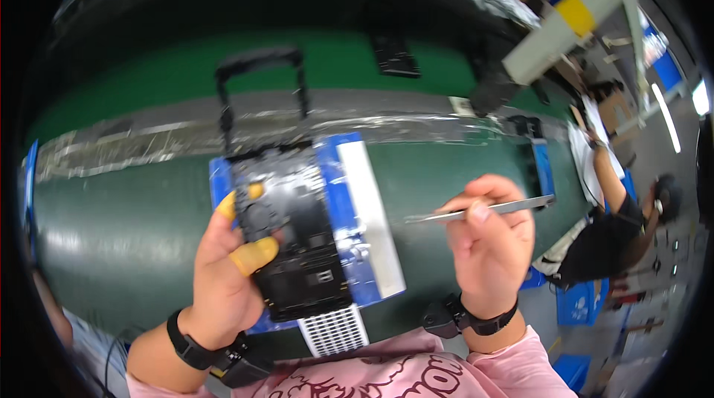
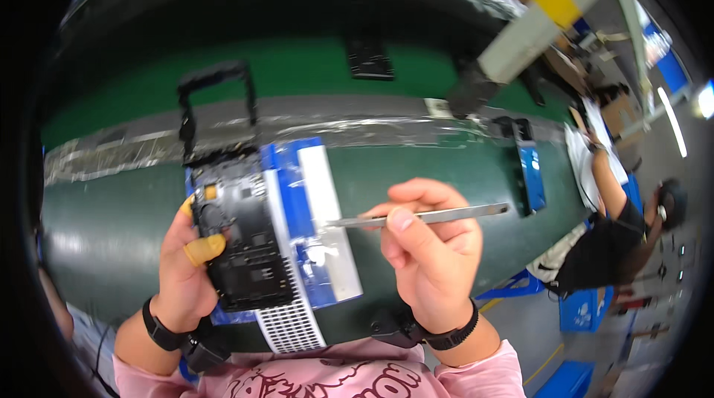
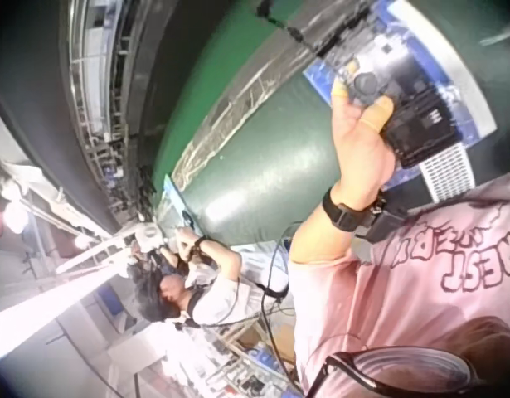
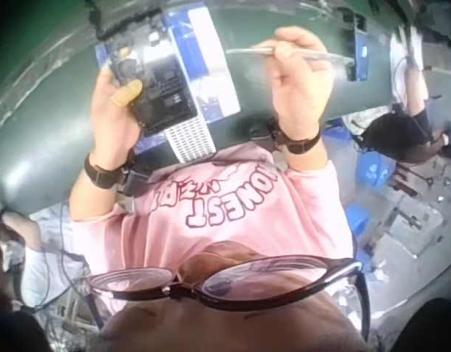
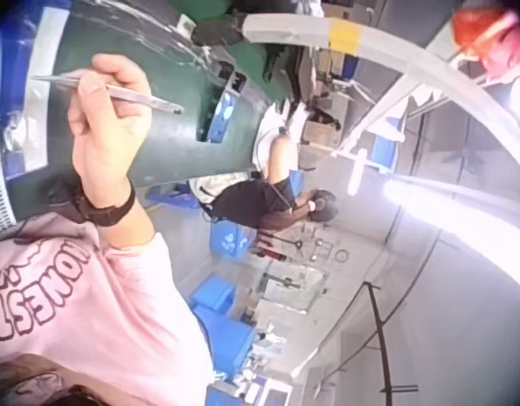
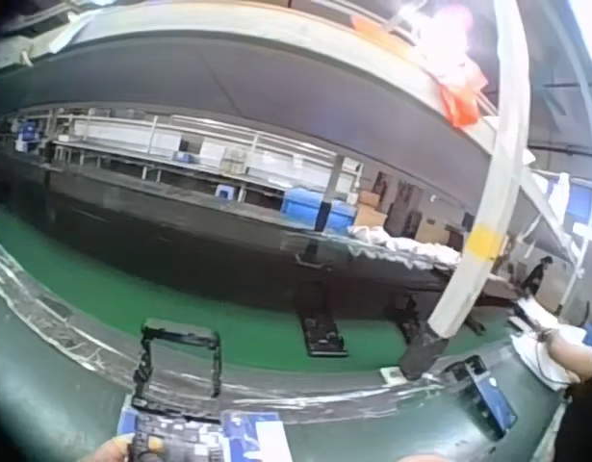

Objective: Assembling or repairing plastic housings for electronic devices on an industrial production line.

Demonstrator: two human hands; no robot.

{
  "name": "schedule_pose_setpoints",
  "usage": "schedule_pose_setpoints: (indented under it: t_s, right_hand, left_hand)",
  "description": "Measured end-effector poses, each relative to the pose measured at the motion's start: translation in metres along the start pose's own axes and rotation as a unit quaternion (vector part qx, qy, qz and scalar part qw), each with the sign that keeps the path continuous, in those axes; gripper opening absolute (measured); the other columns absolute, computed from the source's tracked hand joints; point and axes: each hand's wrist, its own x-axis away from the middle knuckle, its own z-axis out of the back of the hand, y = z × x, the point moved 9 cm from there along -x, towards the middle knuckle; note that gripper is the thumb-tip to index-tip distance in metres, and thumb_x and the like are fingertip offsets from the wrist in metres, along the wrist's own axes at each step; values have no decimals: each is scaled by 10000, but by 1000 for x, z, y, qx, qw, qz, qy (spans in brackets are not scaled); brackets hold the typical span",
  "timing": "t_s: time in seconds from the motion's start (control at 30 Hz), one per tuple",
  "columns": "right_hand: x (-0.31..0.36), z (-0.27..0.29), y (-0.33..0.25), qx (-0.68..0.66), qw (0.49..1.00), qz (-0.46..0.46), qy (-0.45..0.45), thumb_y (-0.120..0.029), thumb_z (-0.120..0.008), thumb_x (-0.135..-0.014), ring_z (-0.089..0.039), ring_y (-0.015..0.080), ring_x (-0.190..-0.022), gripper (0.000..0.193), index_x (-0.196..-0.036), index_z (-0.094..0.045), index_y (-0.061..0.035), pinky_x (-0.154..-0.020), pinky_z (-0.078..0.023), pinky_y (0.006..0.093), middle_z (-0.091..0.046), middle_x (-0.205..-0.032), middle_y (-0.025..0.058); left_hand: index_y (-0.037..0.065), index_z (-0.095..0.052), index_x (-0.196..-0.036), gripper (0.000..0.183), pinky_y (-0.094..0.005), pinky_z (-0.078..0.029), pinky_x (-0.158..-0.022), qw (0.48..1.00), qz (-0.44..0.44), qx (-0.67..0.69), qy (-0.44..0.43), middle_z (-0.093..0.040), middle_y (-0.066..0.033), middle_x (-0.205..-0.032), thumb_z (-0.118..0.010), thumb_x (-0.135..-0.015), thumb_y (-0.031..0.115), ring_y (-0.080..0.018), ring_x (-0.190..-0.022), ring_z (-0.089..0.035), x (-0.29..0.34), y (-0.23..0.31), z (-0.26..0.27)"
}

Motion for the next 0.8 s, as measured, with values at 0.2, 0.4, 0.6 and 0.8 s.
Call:
schedule_pose_setpoints:
  t_s: [0.2,0.4,0.6,0.8]
  right_hand:
    - [44,102,18,-23,989,-75,125,-40,-542,-773,-468,93,-503,157,-906,-508,37,-428,-356,195,-597,-756,172]
    - [77,157,2,-31,981,-48,185,-41,-546,-772,-491,112,-518,148,-892,-511,37,-447,-382,208,-595,-759,166]
    - [87,167,-1,-59,981,-26,185,-37,-524,-797,-575,162,-681,176,-948,-506,52,-603,-485,256,-588,-865,169]
    - [88,154,9,-69,983,-67,159,3,-517,-797,-590,197,-826,171,-963,-515,41,-732,-495,282,-555,-996,197]
  left_hand:
    - [62,-444,-1106,377,-275,-455,-745,994,-24,-107,12,-537,-61,-967,-479,-737,-2,-137,-801,-521,-28,4,1]
    - [18,-437,-1117,311,-356,-452,-796,983,-66,-162,-52,-539,-101,-1013,-423,-853,182,-195,-905,-535,-190,101,11]
    - [-65,-474,-1042,349,-363,-393,-830,463,-476,-741,96,-519,-245,-1008,-552,-743,97,-348,-950,-499,-243,148,-85]
    - [-74,-520,-848,339,-393,-435,-706,635,-45,-771,15,-565,-254,-829,-479,-792,258,-372,-805,-550,-307,5,-141]
